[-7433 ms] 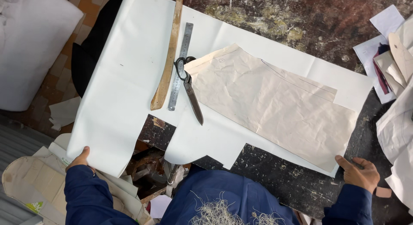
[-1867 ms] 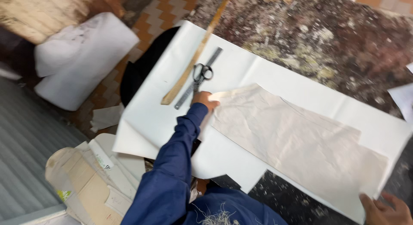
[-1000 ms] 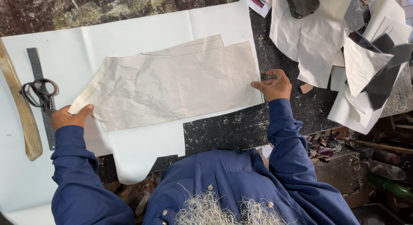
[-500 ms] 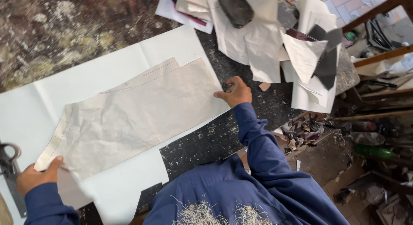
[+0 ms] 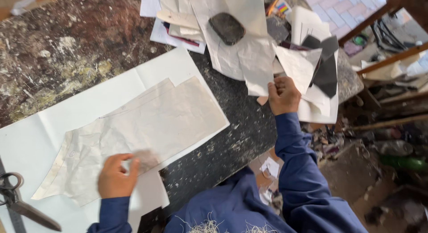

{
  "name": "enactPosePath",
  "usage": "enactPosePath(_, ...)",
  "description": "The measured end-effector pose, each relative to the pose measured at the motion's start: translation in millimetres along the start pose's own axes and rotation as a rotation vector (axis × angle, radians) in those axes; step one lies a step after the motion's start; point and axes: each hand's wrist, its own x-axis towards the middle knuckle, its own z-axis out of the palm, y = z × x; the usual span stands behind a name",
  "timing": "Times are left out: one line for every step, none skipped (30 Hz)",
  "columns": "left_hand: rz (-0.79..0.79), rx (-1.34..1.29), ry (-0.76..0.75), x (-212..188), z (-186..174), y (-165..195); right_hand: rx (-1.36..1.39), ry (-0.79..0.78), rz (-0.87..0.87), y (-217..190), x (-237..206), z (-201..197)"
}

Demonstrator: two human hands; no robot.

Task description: The person marks lines on several paper pattern pieces using a pencil and a stone weight to hold them in place. They move the patterns around the table, align them, and write on them while occasionally adjusting their position.

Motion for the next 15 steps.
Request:
enactPosePath(-0.048,-0.039,-0.028,-3,14,24,-0.054,-0.082,-0.146,0,23,2)
enactPosePath(-0.097,-0.077,-0.06,-7,26,47,-0.109,-0.164,-0.287,-2,48,7)
enactPosePath(-0.108,-0.044,-0.087,-12,36,70,-0.164,-0.249,-0.427,-3,72,12)
enactPosePath(-0.122,-0.016,-0.111,-16,47,92,-0.116,-0.267,-0.489,-4,94,20)
enactPosePath(-0.132,-0.003,-0.137,-17,62,116,-0.081,-0.281,-0.557,-1,119,24)
enactPosePath(-0.175,-0.054,-0.133,-19,77,138,-0.026,-0.305,-0.524,6,143,21)
enactPosePath(-0.223,-0.096,-0.142,-23,89,158,0.03,-0.335,-0.477,16,162,16)
enactPosePath(-0.27,-0.127,-0.154,-28,99,174,0.092,-0.364,-0.419,29,176,10)
enactPosePath(-0.289,-0.121,-0.167,-33,108,189,0.087,-0.329,-0.38,45,189,-3)
enactPosePath(-0.306,-0.108,-0.186,-36,117,201,0.083,-0.293,-0.334,64,198,-21)
enactPosePath(-0.318,-0.103,-0.198,-37,126,212,0.075,-0.251,-0.297,84,208,-41)
enactPosePath(-0.334,-0.096,-0.207,-36,135,221,0.097,-0.236,-0.261,102,215,-65)
enactPosePath(-0.36,-0.088,-0.219,-37,141,230,0.119,-0.232,-0.223,119,215,-88)
enactPosePath(-0.384,-0.077,-0.225,-35,147,239,-0.042,-0.206,-0.167,133,213,-111)
enactPosePath(-0.336,-0.115,-0.212,-30,154,248,-0.2,-0.172,-0.118,144,208,-130)
